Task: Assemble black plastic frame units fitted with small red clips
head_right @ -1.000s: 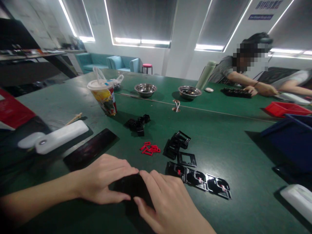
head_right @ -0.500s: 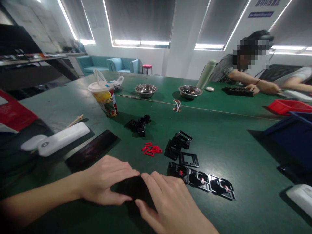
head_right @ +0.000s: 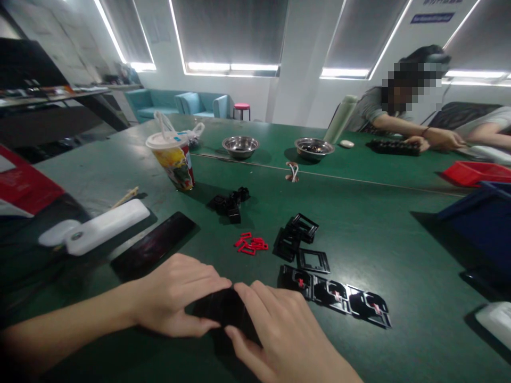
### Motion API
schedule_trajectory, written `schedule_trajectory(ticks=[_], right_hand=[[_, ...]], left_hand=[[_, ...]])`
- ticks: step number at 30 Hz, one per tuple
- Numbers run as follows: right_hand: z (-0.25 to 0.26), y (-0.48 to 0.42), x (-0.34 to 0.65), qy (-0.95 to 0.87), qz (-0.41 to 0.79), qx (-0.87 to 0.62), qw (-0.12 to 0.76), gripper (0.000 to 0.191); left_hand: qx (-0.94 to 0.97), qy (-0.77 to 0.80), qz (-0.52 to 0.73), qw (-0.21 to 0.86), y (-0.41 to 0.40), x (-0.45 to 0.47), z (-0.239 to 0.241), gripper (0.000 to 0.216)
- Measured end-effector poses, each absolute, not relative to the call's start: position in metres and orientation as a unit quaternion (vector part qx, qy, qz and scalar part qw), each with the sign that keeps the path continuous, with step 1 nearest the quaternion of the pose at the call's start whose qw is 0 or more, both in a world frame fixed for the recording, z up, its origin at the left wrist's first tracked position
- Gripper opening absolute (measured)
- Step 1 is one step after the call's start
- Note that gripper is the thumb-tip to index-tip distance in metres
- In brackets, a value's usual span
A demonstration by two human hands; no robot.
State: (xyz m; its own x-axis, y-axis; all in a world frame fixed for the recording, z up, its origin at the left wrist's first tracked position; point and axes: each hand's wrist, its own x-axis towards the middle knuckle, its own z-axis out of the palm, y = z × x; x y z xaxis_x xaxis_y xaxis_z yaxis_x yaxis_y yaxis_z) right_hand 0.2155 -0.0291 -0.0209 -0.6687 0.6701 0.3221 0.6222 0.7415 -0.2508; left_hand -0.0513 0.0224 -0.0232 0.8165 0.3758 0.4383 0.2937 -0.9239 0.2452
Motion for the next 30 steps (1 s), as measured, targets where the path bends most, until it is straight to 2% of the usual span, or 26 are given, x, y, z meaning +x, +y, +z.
schedule_trajectory(ticks=[30], right_hand=[[-0.019, -0.0302, 0.2161, -0.911, 0.074, -0.355, 0.196, 0.036]], left_hand=[[0.955, 0.176, 0.231, 0.066, 0.0229, -0.0506, -0.0215, 0.035]])
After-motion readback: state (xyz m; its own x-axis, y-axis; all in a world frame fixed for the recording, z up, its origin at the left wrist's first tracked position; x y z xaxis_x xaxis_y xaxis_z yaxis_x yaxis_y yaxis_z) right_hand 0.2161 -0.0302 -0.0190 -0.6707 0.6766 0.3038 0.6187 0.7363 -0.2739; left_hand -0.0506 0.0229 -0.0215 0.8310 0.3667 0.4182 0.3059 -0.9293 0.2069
